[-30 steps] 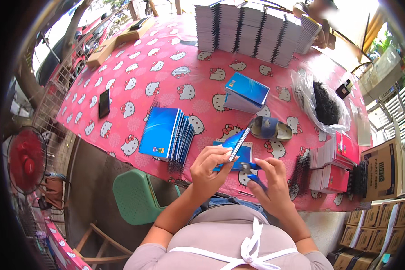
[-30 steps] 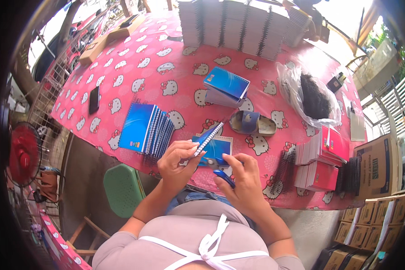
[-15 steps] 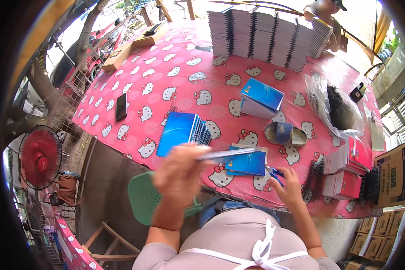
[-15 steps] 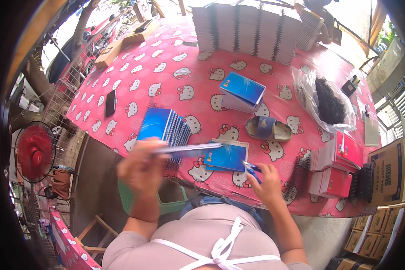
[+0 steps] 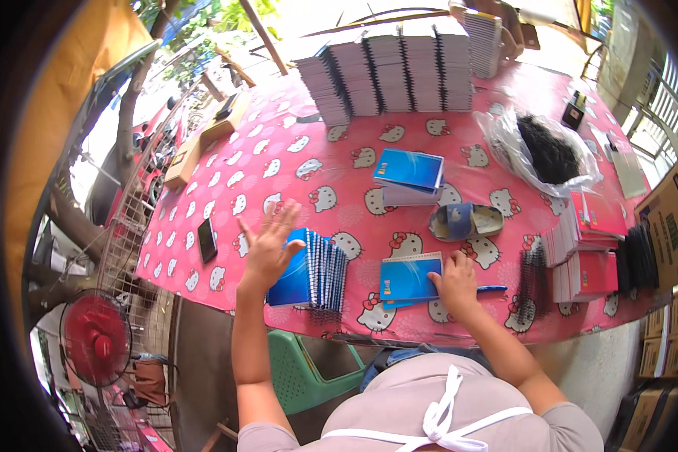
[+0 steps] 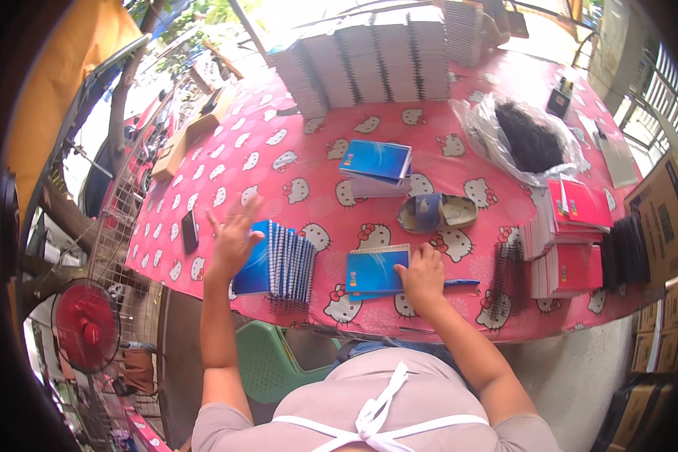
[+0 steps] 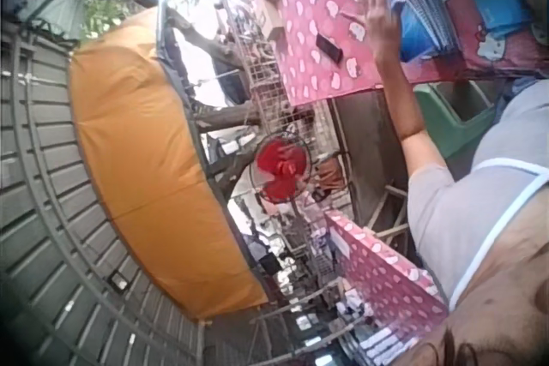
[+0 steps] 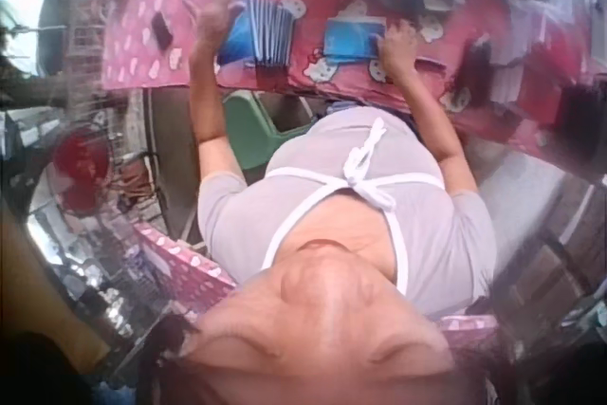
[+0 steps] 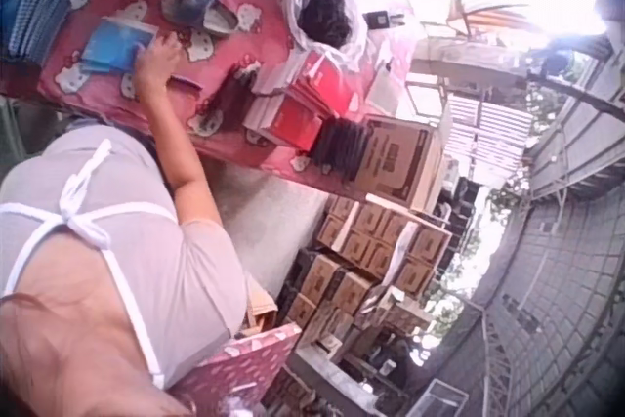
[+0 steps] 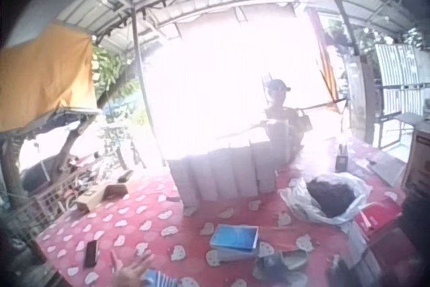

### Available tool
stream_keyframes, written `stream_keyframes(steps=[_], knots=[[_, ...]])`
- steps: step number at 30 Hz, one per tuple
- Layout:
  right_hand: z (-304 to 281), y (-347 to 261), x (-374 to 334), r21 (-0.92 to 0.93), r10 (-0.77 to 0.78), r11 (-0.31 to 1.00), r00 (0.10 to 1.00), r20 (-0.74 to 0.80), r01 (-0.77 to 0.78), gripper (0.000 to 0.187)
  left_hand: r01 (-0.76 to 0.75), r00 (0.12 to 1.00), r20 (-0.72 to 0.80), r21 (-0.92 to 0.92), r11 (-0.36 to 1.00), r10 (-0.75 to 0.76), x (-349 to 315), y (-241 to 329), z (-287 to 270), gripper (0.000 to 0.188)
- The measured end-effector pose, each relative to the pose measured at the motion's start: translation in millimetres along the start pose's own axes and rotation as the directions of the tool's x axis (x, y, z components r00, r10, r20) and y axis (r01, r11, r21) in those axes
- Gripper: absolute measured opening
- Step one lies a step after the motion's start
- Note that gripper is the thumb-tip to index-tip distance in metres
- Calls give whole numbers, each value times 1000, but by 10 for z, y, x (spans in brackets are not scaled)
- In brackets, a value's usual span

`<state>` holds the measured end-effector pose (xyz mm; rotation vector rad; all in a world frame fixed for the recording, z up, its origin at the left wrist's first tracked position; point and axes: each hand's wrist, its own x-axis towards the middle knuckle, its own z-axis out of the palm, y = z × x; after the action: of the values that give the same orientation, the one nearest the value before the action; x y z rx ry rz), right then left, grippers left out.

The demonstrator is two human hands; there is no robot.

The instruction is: The person applies adhesive tape to the spine of small blue booklets, smoothing the tape by hand and using a small tool to trim or press it, then places the booklets into stacks on the table.

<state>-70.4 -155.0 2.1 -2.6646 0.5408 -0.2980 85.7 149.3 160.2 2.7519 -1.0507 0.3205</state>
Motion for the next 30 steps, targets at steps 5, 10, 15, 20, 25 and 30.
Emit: stream_keyframes(steps=[5, 10, 15, 20, 25, 30], knots=[[-137, 254, 135, 212, 123, 968, 990, 74, -136, 36, -281, 915, -388, -807, 520, -108, -207, 1022, -30, 51], [-323, 97, 143, 533, 17, 842, 991, 136, -88, 27, 56, 932, 20, -995, 88, -363, -356, 1629, 783, 69], [-168, 49, -110, 789, -133, 608, 991, -4, 84, 26, 92, 980, -41, -777, 623, -195, -469, 1581, 1660, 84], [-133, 76, -175, 672, -179, 726, 984, -19, 145, 27, 115, 940, -245, -431, 895, -238, -337, 1906, 1297, 55], [-590, 598, -73, 134, -21, 990, 988, -156, 43, 35, 24, 968, -192, -569, 822, -160, -147, 1841, 1305, 9], [-902, 1393, -183, -81, 409, 902, 900, -153, -424, 36, 4, 983, -147, -584, 812, -111, -124, 1865, 1261, 11]])
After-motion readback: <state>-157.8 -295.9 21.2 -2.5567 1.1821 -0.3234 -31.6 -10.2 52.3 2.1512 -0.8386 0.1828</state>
